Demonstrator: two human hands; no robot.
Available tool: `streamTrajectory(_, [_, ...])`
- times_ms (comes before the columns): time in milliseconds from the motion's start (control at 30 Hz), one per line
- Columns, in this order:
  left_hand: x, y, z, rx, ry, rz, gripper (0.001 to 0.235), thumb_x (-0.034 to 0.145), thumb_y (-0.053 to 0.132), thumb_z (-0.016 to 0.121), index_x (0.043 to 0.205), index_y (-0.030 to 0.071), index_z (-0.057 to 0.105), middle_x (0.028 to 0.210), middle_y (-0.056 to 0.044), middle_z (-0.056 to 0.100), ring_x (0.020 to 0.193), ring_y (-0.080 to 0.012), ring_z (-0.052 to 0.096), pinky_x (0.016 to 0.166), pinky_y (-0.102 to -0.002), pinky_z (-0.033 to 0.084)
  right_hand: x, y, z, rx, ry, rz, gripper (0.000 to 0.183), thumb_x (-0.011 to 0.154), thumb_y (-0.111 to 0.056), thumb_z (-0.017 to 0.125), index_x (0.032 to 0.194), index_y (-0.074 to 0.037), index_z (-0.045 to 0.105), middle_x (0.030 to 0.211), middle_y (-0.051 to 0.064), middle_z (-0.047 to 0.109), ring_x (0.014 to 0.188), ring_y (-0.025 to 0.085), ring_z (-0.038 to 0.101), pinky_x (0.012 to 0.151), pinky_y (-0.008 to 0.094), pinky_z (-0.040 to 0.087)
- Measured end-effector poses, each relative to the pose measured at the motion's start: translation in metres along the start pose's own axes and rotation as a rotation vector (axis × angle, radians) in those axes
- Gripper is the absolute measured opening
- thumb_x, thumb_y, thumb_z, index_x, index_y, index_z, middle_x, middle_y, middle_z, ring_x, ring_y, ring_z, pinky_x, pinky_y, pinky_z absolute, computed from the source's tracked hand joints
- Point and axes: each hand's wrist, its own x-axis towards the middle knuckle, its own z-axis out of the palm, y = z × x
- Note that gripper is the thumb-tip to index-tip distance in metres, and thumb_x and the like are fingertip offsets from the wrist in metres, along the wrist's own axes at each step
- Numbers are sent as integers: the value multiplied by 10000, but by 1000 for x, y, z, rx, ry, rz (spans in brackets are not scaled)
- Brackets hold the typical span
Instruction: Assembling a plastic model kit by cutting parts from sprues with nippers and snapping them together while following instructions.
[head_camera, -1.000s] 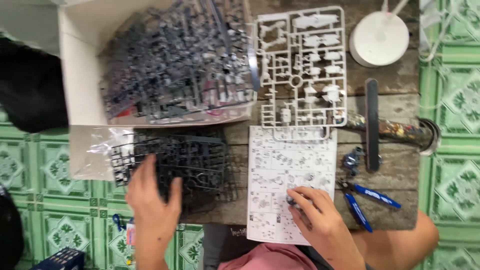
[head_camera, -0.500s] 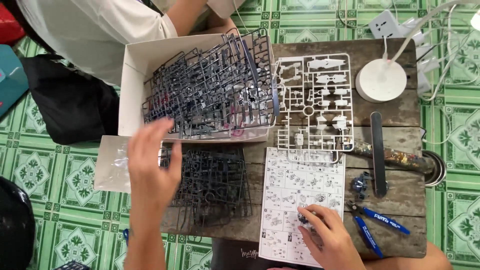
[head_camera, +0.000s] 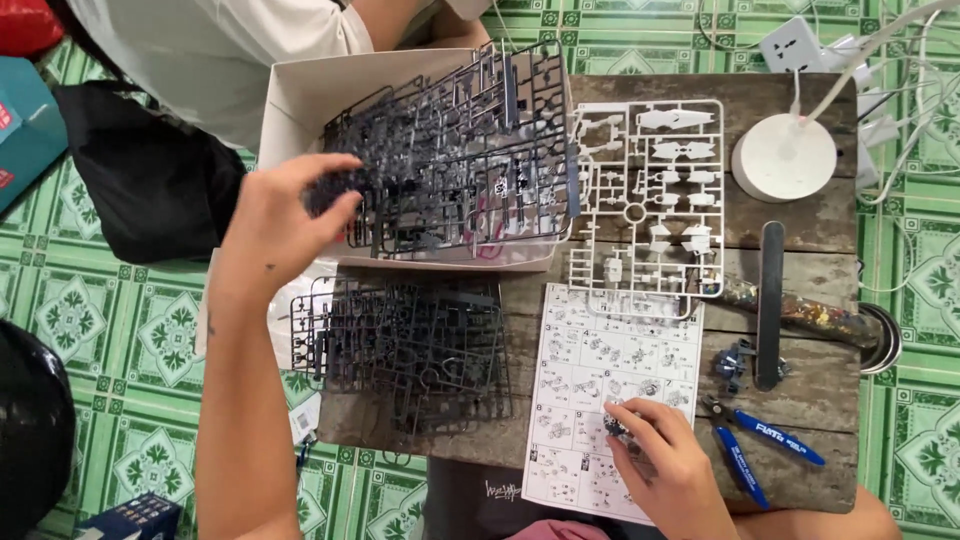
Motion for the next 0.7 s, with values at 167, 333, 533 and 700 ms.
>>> streamTrajectory(167, [-26,7,-5,100,243,219,399,1088,40,851,1443,-102,740,1451,-273,767,1345,-393,728,1193,-501,544,2,-1,-2,-23,-25,-3,492,960,-143,815,1446,-119,746,1285,116,729,1150,264,721,827,388,709])
streamTrajectory(333, [-114,17,37,188,312,-32,106,1149,90,742,1091,42,816,967,-103,818,772,-243,704,761,-412,556,3,-3,0,-56,27,-39,472,964,-151,820,1430,-113,754,1259,108,744,1133,278,726,950,433,640])
streamTrajectory(533, [-185,51,111,180,-157,-566,982,935,713,693,1726,192,431,1558,-159,603,1394,-326,584,1147,-553,525,10,-10,-4,-68,20,-41,475,957,-117,821,1427,-103,755,1217,106,757,1097,269,738,938,420,659])
streamTrajectory(700, [-213,64,143,130,91,-505,1091,858,450,926,1764,179,381,1490,-202,557,1339,-374,611,1126,-575,552,14,-16,-7,-46,29,6,416,951,-124,834,1364,-104,790,1193,93,756,944,210,747,851,379,666])
